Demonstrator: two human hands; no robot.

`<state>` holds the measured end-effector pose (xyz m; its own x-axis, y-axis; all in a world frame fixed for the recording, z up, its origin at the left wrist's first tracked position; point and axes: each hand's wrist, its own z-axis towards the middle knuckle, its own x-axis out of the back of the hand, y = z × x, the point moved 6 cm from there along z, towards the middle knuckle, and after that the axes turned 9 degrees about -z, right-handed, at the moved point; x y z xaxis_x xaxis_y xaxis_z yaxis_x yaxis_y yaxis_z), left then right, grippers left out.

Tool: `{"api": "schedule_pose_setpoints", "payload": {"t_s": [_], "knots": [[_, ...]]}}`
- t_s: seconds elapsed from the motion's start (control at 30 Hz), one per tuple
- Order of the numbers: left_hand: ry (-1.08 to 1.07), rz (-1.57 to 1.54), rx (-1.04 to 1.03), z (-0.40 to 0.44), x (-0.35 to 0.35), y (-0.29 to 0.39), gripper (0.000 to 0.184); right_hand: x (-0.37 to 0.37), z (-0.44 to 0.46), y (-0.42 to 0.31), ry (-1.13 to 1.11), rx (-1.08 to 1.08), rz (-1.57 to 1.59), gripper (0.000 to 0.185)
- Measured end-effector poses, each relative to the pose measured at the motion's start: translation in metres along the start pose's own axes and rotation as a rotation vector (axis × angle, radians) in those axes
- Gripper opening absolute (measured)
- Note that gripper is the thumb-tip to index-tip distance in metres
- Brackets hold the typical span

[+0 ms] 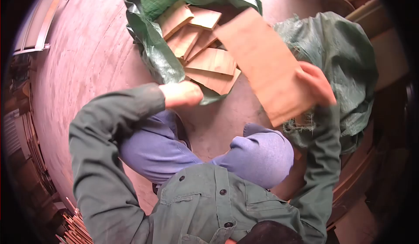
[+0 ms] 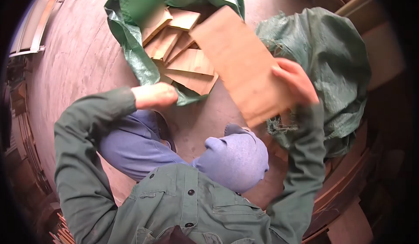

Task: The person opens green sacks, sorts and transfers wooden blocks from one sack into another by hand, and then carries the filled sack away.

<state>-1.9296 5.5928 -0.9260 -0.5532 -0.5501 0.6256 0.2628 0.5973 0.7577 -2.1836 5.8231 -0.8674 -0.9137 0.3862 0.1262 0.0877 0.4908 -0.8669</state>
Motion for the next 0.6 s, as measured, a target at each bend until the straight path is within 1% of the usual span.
{"api": "schedule_pose_setpoints", "payload": {"t_s": [0.03, 0.07, 0.1, 0.13, 0.17, 0.2, 0.23, 0.3, 0.33, 0.37, 0.43, 0.47, 0.5, 0.53, 0.57, 0.6], "knots": [[-0.065, -0.311, 0.266, -0.009, 0.023, 0.03, 0.012, -0.015, 0.03, -0.007, -0.035, 0.023, 0.073, 0.034], [-0.149, -0.22, 0.283, -0.017, 0.024, 0.035, 0.013, -0.033, 0.061, -0.008, -0.118, -0.02, 0.165, 0.035], [-0.233, -0.133, 0.297, -0.025, 0.02, 0.035, 0.015, -0.05, 0.093, -0.004, -0.135, -0.041, 0.073, 0.039], [-0.112, -0.218, 0.294, -0.042, 0.006, 0.009, 0.015, -0.066, 0.121, -0.004, -0.132, 0.055, -0.061, 0.046], [-0.263, 0.003, 0.442, -0.038, 0.033, 0.025, 0.021, -0.077, 0.14, -0.009, 0.043, 0.036, -0.218, 0.049], [0.005, 0.017, 0.298, -0.046, 0.057, 0.029, 0.027, -0.071, 0.179, 0.018, 0.143, 0.055, -0.305, 0.064], [0.275, 0.033, 0.151, -0.06, 0.081, 0.033, 0.034, -0.055, 0.19, 0.023, 0.408, 0.06, -0.464, 0.076], [0.674, 0.388, 0.239, -0.093, 0.132, 0.044, 0.043, -0.04, 0.196, 0.062, 0.785, -0.086, -0.649, 0.094], [0.928, 0.496, 0.364, -0.12, 0.138, 0.028, 0.055, -0.049, 0.198, 0.087, 0.717, -0.281, -0.384, 0.096], [1.152, 0.52, 0.479, -0.143, 0.134, 0.009, 0.078, -0.062, 0.196, 0.111, 0.638, -0.468, -0.119, 0.098], [1.453, -0.227, 0.732, -0.17, 0.066, -0.082, 0.105, -0.087, 0.198, 0.152, 0.478, -0.687, 0.244, 0.092], [1.358, -0.698, 0.748, -0.154, 0.041, -0.103, 0.111, -0.099, 0.214, 0.193, 0.29, -0.681, 0.442, 0.084], [1.215, -1.162, 0.736, -0.126, 0.011, -0.112, 0.117, -0.116, 0.208, 0.164, 0.303, -0.593, 0.496, 0.068], [1.19, -0.921, 0.828, -0.114, -0.015, -0.137, 0.097, -0.115, 0.219, 0.164, 0.413, -0.493, 0.516, 0.058], [1.198, -1.081, 0.772, -0.104, -0.014, -0.143, 0.082, -0.111, 0.233, 0.166, 0.518, -0.385, 0.54, 0.049], [1.2, -1.23, 0.71, -0.094, -0.006, -0.146, 0.067, -0.106, 0.246, 0.153, 0.499, -0.312, 0.527, 0.041]]}}
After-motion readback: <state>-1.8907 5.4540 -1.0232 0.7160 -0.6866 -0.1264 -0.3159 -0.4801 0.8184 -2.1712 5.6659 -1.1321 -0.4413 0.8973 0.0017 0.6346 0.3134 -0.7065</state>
